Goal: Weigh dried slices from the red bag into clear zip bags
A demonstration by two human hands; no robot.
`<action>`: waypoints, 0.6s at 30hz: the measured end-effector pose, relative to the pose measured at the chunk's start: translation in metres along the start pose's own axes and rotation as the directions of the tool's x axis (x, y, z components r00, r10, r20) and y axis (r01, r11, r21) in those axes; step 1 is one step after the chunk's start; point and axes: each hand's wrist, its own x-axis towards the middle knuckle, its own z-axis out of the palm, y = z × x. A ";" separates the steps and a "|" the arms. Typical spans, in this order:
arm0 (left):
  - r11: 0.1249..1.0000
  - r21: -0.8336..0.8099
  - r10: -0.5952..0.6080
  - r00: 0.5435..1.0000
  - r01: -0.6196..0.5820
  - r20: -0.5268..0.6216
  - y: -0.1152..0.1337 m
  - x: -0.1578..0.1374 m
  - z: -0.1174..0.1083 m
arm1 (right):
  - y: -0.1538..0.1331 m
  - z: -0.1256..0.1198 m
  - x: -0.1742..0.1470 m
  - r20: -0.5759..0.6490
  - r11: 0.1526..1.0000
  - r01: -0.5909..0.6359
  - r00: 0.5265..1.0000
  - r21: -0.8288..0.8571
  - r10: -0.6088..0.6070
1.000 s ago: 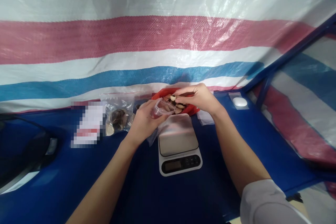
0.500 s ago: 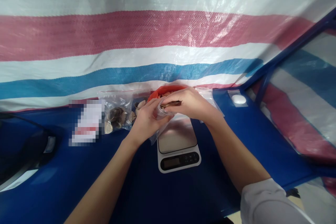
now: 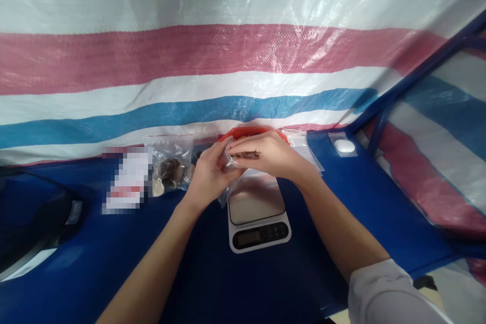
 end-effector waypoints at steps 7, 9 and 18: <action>0.999 -0.017 -0.037 0.999 0.037 -0.024 -0.003 -0.003 -0.002 | 0.008 -0.001 -0.003 -0.051 0.990 0.025 0.999 0.136 -0.018; 0.998 -0.027 -0.059 0.998 0.058 -0.032 -0.004 -0.003 -0.003 | 0.013 -0.004 -0.004 -0.072 0.983 0.039 0.997 0.180 -0.027; 0.933 -0.180 -0.323 0.946 0.313 -0.027 -0.004 -0.001 -0.015 | 0.050 -0.011 -0.007 -0.110 0.995 -0.089 0.990 0.039 0.093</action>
